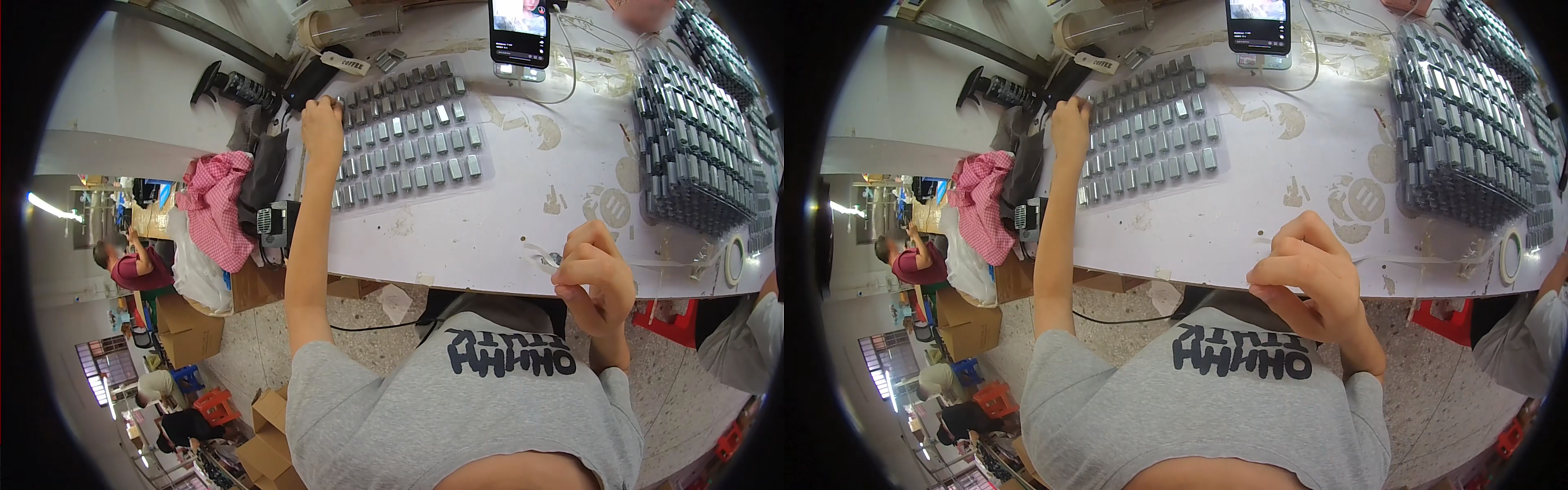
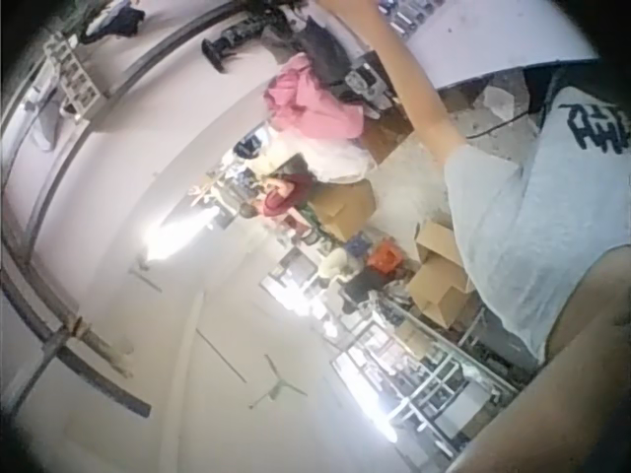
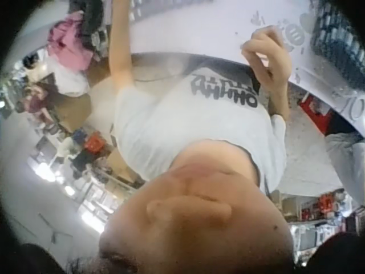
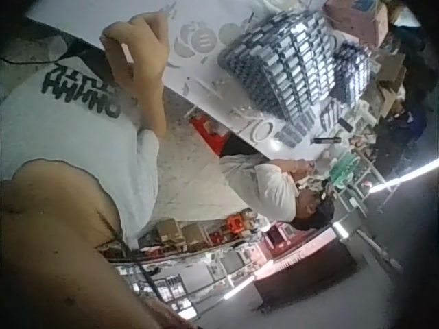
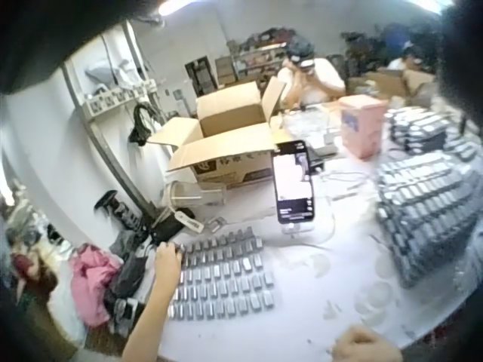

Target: The person repeatedly picks up small silver cylindrical components from a table and wraps them with a strip of white tape. They handle the components one at a time, wrapping the tape around the body of each cylinder before placing it back on the table. The process is repetitive and involves manual dexterity with small objects.

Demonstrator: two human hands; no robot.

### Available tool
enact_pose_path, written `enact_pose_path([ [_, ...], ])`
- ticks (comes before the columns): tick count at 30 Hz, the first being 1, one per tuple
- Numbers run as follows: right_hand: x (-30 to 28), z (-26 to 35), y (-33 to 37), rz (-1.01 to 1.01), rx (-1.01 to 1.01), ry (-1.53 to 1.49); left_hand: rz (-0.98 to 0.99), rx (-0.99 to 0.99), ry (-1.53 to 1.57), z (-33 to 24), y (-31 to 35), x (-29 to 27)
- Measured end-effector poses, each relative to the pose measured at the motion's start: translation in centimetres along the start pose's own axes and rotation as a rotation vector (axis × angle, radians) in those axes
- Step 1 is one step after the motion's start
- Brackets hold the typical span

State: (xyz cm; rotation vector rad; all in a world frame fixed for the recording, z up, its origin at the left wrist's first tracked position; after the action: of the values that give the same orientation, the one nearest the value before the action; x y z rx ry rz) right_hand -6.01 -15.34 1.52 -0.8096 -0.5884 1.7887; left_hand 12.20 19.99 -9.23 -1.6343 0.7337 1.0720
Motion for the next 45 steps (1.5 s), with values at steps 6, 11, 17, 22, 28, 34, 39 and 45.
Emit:
enact_pose_path([
  [6,0.2,0.0,-0.1,0.014,0.013,0.000,-0.110,0.117,-0.151,-0.8,0.6,-0.6],
  [11,-0.2,-0.3,0.2,-0.043,0.052,-0.174,-0.111,0.184,0.039,-1.5,0.4,-2.3],
  [17,-1.0,-0.7,0.2,-0.307,0.096,-0.706,-0.204,0.341,0.279,-8.8,0.6,-8.5],
  [22,-2.0,0.1,1.6,-0.353,0.229,-0.758,0.236,0.607,0.701,-22.5,3.1,-9.2],
  [28,-1.7,1.8,1.2,-0.028,0.261,-0.423,0.194,0.600,0.593,-25.6,0.7,-5.0],
  [34,-0.4,0.8,1.8,-0.025,0.377,-0.409,0.004,0.399,0.529,-15.9,-3.7,-7.2],
  [39,0.9,0.3,1.1,-0.020,0.325,-0.518,0.152,0.265,0.362,-3.0,-4.7,-3.5],
  [45,1.5,-0.8,0.6,-0.133,0.305,-0.549,0.304,0.372,0.255,-1.0,-1.6,-0.9],
])
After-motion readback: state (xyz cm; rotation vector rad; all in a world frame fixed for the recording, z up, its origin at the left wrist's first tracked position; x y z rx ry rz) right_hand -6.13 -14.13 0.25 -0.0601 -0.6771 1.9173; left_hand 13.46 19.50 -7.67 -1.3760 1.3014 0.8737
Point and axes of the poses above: each hand's wrist, its own y-axis away from the middle knuckle, its own x-axis out of the palm, z = x × y, the point moved 9 cm from there along -y, towards the middle knuckle, and after that the axes turned 9 degrees about -x, right-handed, at the moved point
